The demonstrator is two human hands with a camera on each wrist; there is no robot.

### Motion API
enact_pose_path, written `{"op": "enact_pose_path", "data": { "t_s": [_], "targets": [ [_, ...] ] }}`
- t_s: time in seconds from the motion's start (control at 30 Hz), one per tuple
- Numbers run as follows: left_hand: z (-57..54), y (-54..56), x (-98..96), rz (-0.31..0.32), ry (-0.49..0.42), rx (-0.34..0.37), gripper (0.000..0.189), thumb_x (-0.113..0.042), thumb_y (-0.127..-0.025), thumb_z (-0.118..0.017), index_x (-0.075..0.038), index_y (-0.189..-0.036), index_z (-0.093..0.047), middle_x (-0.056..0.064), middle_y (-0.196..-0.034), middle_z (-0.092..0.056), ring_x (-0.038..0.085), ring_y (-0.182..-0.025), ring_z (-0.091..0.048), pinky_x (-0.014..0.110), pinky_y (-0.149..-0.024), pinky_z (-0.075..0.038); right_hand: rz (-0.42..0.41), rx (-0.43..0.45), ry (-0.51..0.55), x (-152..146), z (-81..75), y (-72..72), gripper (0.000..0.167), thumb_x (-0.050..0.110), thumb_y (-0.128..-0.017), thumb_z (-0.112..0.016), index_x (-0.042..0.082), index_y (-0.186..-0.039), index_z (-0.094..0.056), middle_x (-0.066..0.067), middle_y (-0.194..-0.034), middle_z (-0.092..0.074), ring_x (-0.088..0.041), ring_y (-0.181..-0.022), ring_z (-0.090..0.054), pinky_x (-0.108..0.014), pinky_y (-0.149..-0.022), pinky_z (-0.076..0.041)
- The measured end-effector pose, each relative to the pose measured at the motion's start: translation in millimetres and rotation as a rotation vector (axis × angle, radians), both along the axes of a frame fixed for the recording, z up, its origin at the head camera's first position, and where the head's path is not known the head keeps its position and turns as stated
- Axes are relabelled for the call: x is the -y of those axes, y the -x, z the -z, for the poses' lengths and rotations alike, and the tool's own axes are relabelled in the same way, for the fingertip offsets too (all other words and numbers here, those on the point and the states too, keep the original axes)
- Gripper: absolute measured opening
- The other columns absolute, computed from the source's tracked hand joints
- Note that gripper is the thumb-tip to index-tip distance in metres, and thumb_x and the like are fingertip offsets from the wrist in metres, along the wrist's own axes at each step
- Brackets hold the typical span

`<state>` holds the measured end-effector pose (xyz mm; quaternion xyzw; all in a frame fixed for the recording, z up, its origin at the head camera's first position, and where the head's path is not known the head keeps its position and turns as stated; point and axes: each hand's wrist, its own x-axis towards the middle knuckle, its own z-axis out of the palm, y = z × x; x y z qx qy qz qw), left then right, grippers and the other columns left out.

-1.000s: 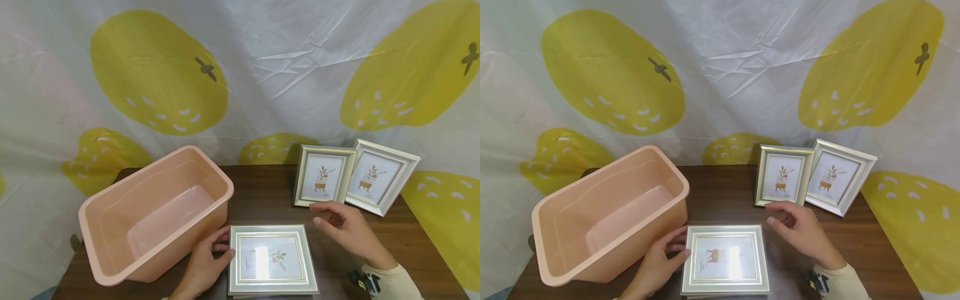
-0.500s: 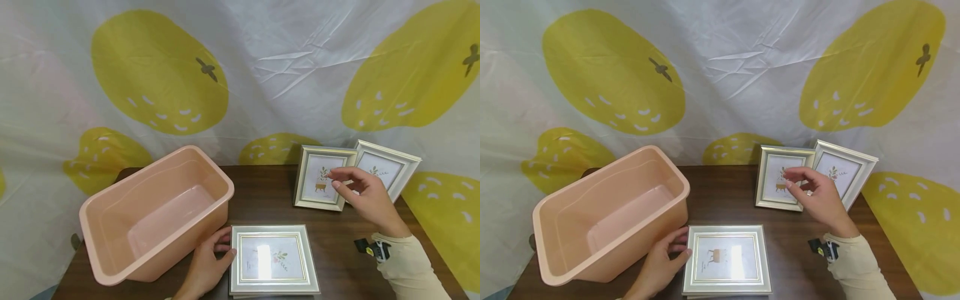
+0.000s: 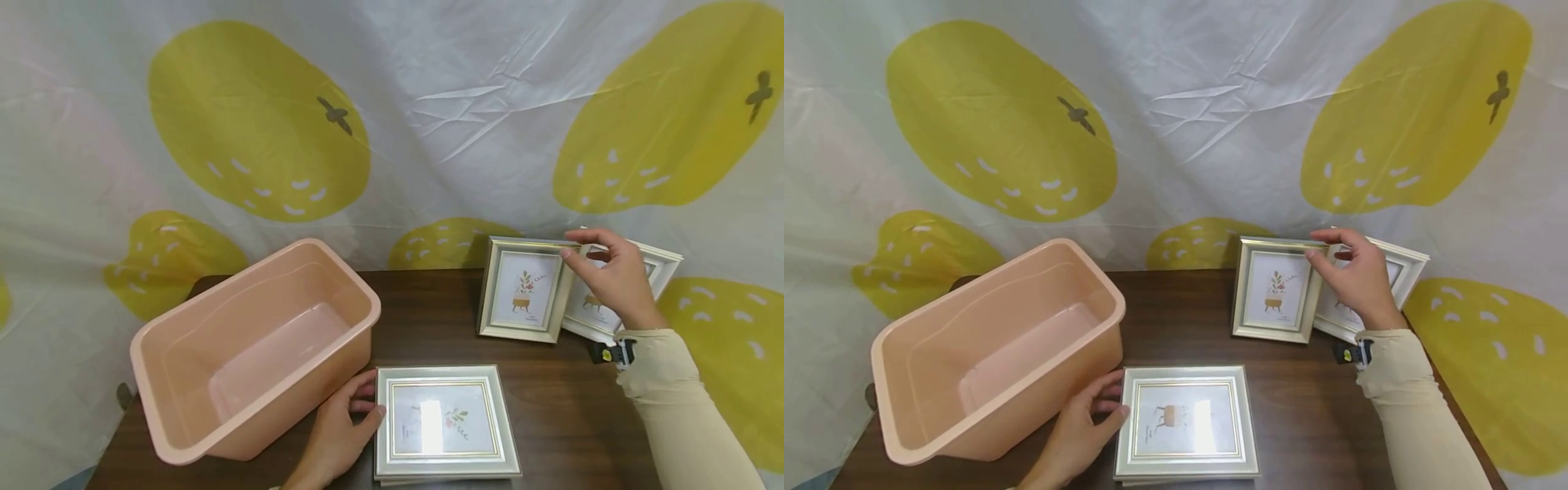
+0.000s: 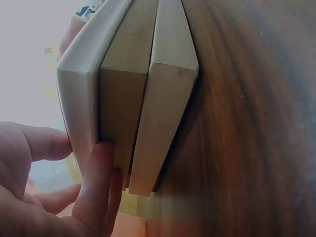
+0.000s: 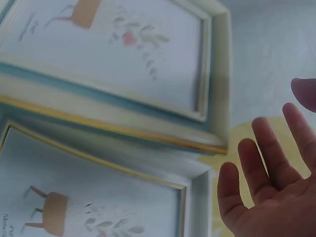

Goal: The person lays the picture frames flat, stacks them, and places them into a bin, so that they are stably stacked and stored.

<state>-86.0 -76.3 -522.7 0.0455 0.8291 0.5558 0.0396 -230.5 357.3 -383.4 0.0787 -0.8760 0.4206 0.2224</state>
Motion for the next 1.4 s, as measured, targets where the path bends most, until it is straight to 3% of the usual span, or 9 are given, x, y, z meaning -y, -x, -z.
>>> {"op": "enact_pose_path", "data": {
  "t_s": [0.13, 0.3, 0.57, 0.67, 0.87, 0.97, 1.1, 1.4],
  "targets": [
    [2.1, 0.4, 0.3, 0.003, -0.007, 0.001, 0.052, -0.024, -0.095, -0.079, -0.023, -0.145, -0.063, 0.004, -0.122, -0.073, 0.012, -0.1, -0.073, 0.025, -0.087, -0.056, 0.035, -0.003, 0.036, -8.6, 9.3, 7.5, 0.038, 0.016, -0.095, -0.08, 0.003, -0.13, -0.071, 0.024, -0.122, -0.062, -0.003, -0.116, -0.057, -0.014, -0.093, -0.046],
    [3.9, -0.5, 1.8, 0.006, -0.009, 0.006, 0.052, -0.025, -0.095, -0.079, -0.025, -0.144, -0.063, 0.003, -0.121, -0.073, 0.012, -0.1, -0.072, 0.025, -0.086, -0.056, 0.046, 0.047, 0.056, -14.8, 26.2, 11.8, 0.045, 0.013, -0.095, -0.079, 0.003, -0.137, -0.067, 0.02, -0.125, -0.056, 0.003, -0.107, -0.058, -0.006, -0.084, -0.049],
    [3.6, 0.1, 4.7, 0.015, -0.052, 0.023, 0.051, -0.024, -0.096, -0.078, -0.023, -0.144, -0.063, 0.01, -0.124, -0.072, 0.019, -0.103, -0.072, 0.023, -0.072, -0.061, 0.007, 0.141, 0.005, -13.5, 35.1, 9.4, 0.054, 0.019, -0.1, -0.074, 0.006, -0.15, -0.056, -0.014, -0.149, -0.052, 0.01, -0.105, -0.057, -0.006, -0.076, -0.05],
    [3.6, -0.5, 5.8, 0.026, -0.056, 0.032, 0.051, -0.025, -0.096, -0.078, -0.023, -0.145, -0.062, 0.01, -0.125, -0.071, 0.019, -0.104, -0.071, 0.023, -0.072, -0.06, 0.006, 0.158, -0.045, -12.8, 35.4, 7.5, 0.056, 0.022, -0.101, -0.073, 0.01, -0.152, -0.055, -0.02, -0.146, -0.055, 0.011, -0.104, -0.054, -0.008, -0.075, -0.049],
    [4.0, 0.0, 8.2, 0.036, -0.017, 0.023, 0.052, -0.028, -0.097, -0.077, -0.024, -0.146, -0.061, 0.007, -0.124, -0.072, 0.016, -0.104, -0.071, 0.023, -0.08, -0.057, 0.0, 0.168, -0.143, -12.8, 36.8, 4.6, 0.054, 0.024, -0.102, -0.073, 0.017, -0.153, -0.056, -0.008, -0.119, -0.061, 0.005, -0.099, -0.054, -0.012, -0.075, -0.044],
    [4.5, 0.0, 8.6, 0.035, -0.023, 0.029, 0.052, -0.027, -0.097, -0.078, -0.024, -0.146, -0.061, 0.008, -0.124, -0.072, 0.017, -0.104, -0.071, 0.023, -0.079, -0.058, -0.021, 0.147, -0.161, -12.7, 38.1, 4.3, 0.053, 0.021, -0.101, -0.073, 0.018, -0.151, -0.057, -0.003, -0.12, -0.061, 0.0, -0.091, -0.056, -0.016, -0.071, -0.045],
    [5.1, -1.1, 8.6, 0.041, -0.072, 0.051, 0.052, -0.025, -0.097, -0.078, -0.021, -0.146, -0.062, 0.012, -0.126, -0.07, 0.021, -0.105, -0.07, 0.023, -0.071, -0.061, -0.043, 0.13, -0.181, -11.6, 38.1, 1.9, 0.052, 0.02, -0.099, -0.076, 0.018, -0.148, -0.059, 0.003, -0.134, -0.059, -0.002, -0.084, -0.057, -0.021, -0.065, -0.046],
    [6.5, -1.1, 8.2, 0.047, -0.163, 0.093, 0.052, -0.023, -0.097, -0.078, -0.02, -0.146, -0.061, 0.016, -0.128, -0.067, 0.024, -0.108, -0.068, 0.027, -0.066, -0.064, -0.118, 0.066, -0.215, -8.2, 32.0, -0.9, 0.042, 0.009, -0.096, -0.077, 0.016, -0.137, -0.068, 0.021, -0.119, -0.061, -0.008, -0.071, -0.057, -0.019, -0.062, -0.047]
  ]
}}
